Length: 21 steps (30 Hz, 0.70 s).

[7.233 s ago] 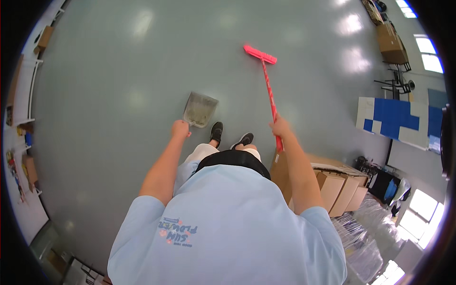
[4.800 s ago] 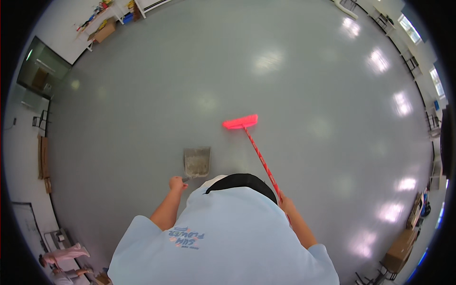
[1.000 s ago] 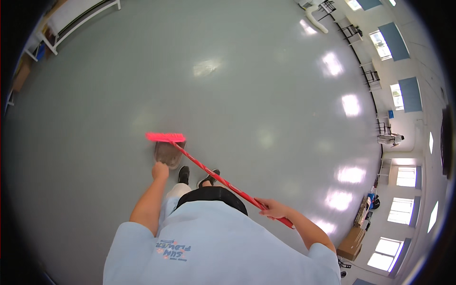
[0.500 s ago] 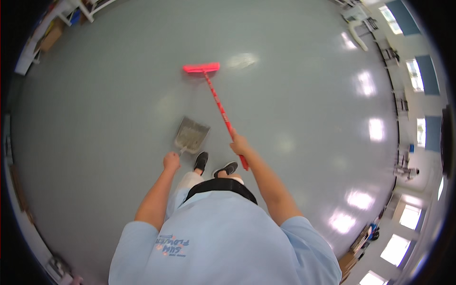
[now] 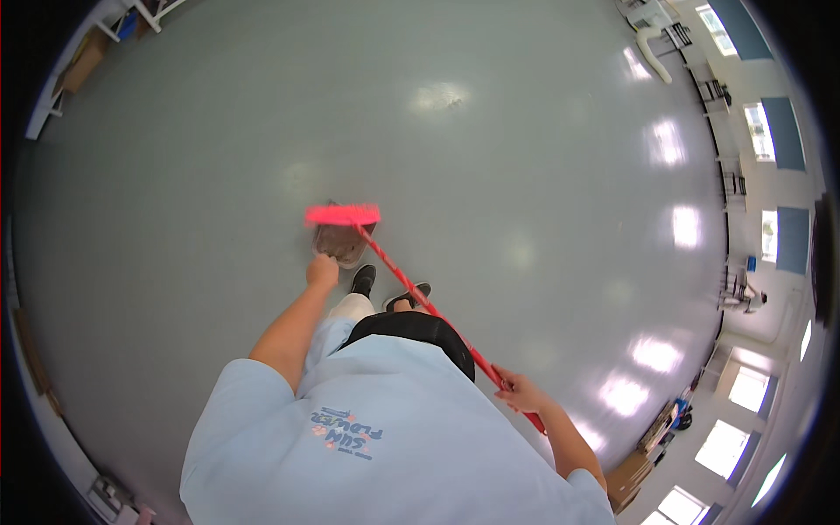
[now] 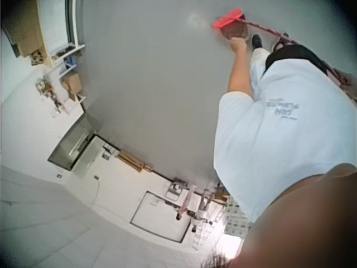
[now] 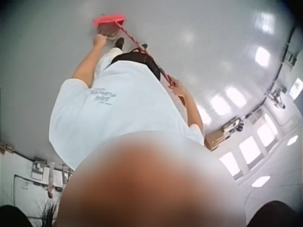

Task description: Sweeping the floor using a broom and dustpan in a large open area.

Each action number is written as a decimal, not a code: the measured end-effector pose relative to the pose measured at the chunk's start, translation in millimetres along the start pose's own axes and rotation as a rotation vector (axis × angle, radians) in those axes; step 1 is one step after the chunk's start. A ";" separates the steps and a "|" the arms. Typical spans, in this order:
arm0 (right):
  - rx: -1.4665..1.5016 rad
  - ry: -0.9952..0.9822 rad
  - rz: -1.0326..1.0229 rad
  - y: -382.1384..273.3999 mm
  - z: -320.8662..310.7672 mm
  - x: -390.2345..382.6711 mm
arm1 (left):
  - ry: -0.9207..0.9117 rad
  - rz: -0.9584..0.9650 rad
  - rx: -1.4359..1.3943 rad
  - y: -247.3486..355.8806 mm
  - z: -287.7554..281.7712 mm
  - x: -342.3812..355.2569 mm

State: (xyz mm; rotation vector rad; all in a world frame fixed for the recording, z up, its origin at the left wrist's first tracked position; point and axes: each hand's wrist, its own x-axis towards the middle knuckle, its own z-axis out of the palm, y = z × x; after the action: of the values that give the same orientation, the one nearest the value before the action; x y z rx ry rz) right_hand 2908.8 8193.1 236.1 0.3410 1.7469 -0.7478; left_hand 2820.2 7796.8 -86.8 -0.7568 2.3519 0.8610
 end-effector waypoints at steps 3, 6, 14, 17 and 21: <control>0.057 0.115 -0.108 -4.4 -10.6 39.4 | -0.077 -0.048 -0.066 17.2 -12.4 -4.7; 0.054 0.268 -0.216 -12.1 -15.3 119.4 | -0.089 -0.047 0.006 14.8 -9.1 4.4; -0.229 0.625 -0.450 40.5 37.6 198.1 | -0.044 -0.045 -0.148 31.4 -13.4 -13.0; -0.089 0.305 -0.260 53.9 53.7 123.7 | -0.123 0.014 -0.147 24.4 -14.8 -6.9; 0.189 0.032 -0.046 58.6 51.1 29.9 | -0.260 -0.021 -0.120 33.0 -16.3 6.4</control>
State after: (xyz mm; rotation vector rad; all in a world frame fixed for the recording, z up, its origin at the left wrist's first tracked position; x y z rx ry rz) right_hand 2971.9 8200.3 182.3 0.4437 1.7228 -0.9482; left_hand 2789.7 7804.6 -66.6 -0.6711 2.0755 1.0323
